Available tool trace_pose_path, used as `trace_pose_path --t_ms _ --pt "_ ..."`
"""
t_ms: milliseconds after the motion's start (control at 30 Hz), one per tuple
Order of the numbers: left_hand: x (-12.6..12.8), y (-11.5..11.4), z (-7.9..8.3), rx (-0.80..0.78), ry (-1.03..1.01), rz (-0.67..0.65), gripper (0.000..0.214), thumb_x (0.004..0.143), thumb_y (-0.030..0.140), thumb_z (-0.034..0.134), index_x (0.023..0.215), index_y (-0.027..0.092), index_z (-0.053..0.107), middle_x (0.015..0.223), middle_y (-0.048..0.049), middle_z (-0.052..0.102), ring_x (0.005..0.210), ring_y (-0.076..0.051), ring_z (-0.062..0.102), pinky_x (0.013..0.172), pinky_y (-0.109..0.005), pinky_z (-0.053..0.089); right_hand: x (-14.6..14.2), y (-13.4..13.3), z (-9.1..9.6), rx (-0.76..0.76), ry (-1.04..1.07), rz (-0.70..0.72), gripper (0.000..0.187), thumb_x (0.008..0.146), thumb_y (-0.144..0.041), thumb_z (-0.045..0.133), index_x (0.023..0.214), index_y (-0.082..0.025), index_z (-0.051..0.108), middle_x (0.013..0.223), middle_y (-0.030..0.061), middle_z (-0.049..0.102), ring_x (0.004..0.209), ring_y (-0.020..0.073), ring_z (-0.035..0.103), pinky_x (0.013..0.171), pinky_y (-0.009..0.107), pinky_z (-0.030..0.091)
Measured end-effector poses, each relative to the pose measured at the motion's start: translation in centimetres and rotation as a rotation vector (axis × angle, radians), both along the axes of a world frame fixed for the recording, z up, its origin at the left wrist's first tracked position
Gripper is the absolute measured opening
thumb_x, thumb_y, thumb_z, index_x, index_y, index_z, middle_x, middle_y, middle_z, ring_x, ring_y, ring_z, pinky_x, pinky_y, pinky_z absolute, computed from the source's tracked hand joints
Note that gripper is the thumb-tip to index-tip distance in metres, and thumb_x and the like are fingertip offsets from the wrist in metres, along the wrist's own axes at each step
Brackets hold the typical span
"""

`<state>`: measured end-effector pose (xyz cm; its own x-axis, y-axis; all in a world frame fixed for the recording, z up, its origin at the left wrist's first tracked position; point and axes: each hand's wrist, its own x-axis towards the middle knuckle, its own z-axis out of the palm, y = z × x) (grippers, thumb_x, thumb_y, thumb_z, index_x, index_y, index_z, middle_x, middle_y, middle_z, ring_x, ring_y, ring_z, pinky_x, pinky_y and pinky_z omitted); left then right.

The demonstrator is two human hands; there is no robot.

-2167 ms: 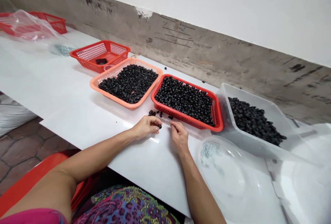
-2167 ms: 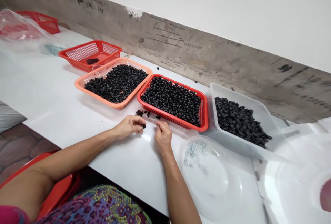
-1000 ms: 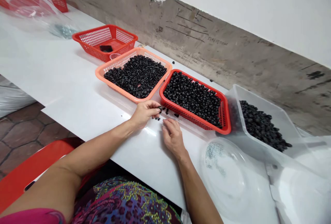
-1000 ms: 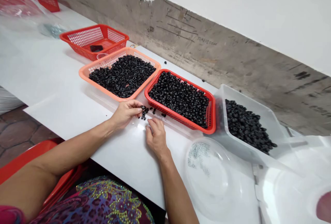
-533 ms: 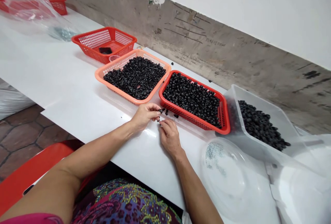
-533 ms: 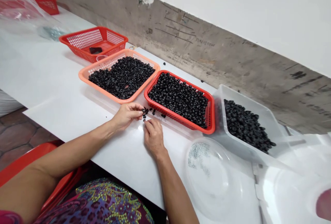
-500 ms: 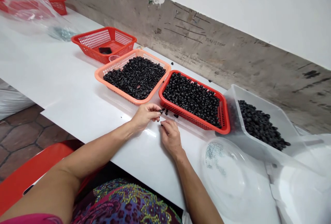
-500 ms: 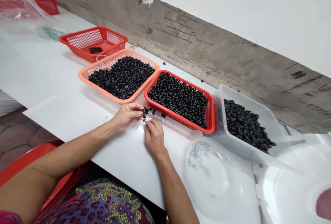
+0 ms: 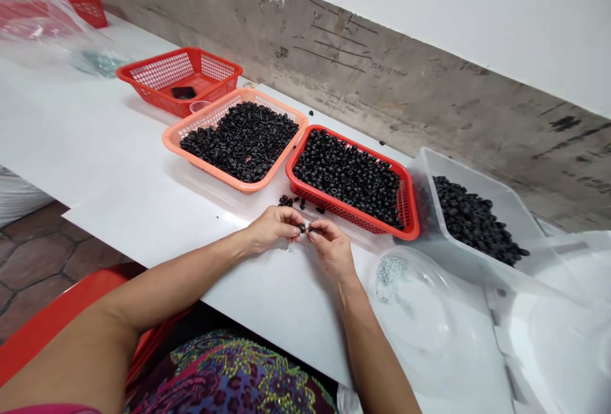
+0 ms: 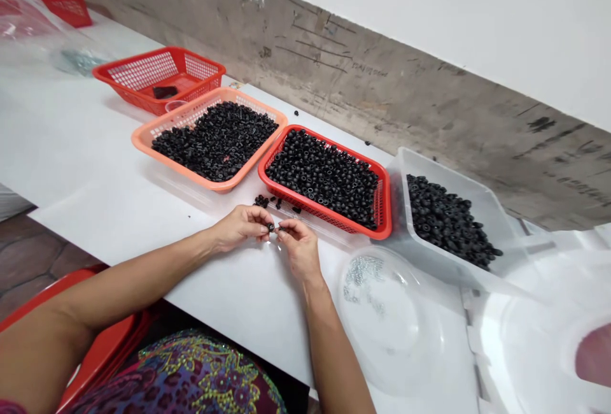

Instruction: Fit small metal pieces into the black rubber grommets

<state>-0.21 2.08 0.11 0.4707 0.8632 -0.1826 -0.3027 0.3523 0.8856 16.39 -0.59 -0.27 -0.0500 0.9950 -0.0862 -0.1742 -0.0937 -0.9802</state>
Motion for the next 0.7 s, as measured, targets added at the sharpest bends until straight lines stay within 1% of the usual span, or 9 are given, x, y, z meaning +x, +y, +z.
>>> trace_pose_path --t_ms 100,167,267,400,500,567,700 --pt "0.0 0.1 -0.1 0.007 -0.003 -0.010 0.019 0.061 0.013 0.067 0.078 0.010 0.061 0.066 -0.0023 0.064 0.056 -0.010 0.058 0.056 -0.024 0.042 0.0 0.0 0.2 -0.009 0.003 0.014 0.021 0.065 -0.027 0.073 0.082 -0.019 0.065 0.074 0.0004 0.066 0.062 0.0126 0.058 0.060 0.027 0.047" --pt "0.0 0.1 -0.2 0.014 0.002 -0.016 0.019 0.062 0.013 0.066 0.079 0.010 0.061 0.066 -0.0025 0.065 0.056 -0.010 0.058 0.056 -0.023 0.042 0.1 -0.1 0.3 -0.007 -0.041 0.020 0.021 0.067 -0.028 0.071 0.085 -0.019 0.065 0.072 0.0008 0.066 0.061 0.0133 0.059 0.057 0.026 0.046" --pt "0.0 0.2 -0.5 0.022 0.009 -0.007 0.019 0.062 0.012 0.066 0.081 0.010 0.060 0.066 -0.0021 0.064 0.056 -0.011 0.059 0.055 -0.024 0.043 0.1 -0.3 0.7 -0.002 -0.123 -0.003 0.023 0.068 -0.027 0.070 0.089 -0.018 0.063 0.067 -0.0009 0.064 0.057 0.0124 0.058 0.053 0.025 0.045" --pt "0.1 0.3 -0.6 0.026 0.025 0.008 0.019 0.062 0.013 0.065 0.081 0.010 0.060 0.067 -0.0017 0.063 0.055 -0.010 0.059 0.055 -0.024 0.043 0.1 -0.5 1.1 0.024 -0.206 -0.052 0.020 0.067 -0.026 0.070 0.083 -0.019 0.060 0.063 -0.0031 0.061 0.053 0.0117 0.058 0.048 0.023 0.044" --pt "0.1 0.3 -0.6 0.034 0.045 0.023 0.020 0.063 0.014 0.065 0.081 0.010 0.061 0.064 -0.0008 0.061 0.054 -0.010 0.058 0.054 -0.023 0.042 0.1 -0.7 1.2 0.072 -0.303 -0.050 0.015 0.070 -0.026 0.068 0.082 -0.018 0.063 0.061 -0.0022 0.061 0.054 0.0114 0.057 0.050 0.023 0.045" --pt "0.1 0.3 -0.5 0.048 0.057 0.026 0.019 0.063 0.014 0.065 0.082 0.010 0.061 0.065 -0.0010 0.062 0.054 -0.009 0.057 0.053 -0.022 0.041 0.1 -0.8 1.2 0.116 -0.372 -0.056 0.014 0.072 -0.026 0.065 0.085 -0.019 0.066 0.065 -0.0005 0.063 0.056 0.0119 0.058 0.053 0.024 0.047" --pt "0.1 0.2 -0.2 0.075 0.079 0.045 0.019 0.063 0.013 0.064 0.081 0.010 0.062 0.067 -0.0008 0.062 0.055 -0.009 0.056 0.053 -0.022 0.041 -0.1 -1.0 0.8 0.220 -0.455 -0.064 0.016 0.077 -0.025 0.061 0.091 -0.020 0.068 0.081 0.0030 0.065 0.062 0.0130 0.060 0.056 0.027 0.050"
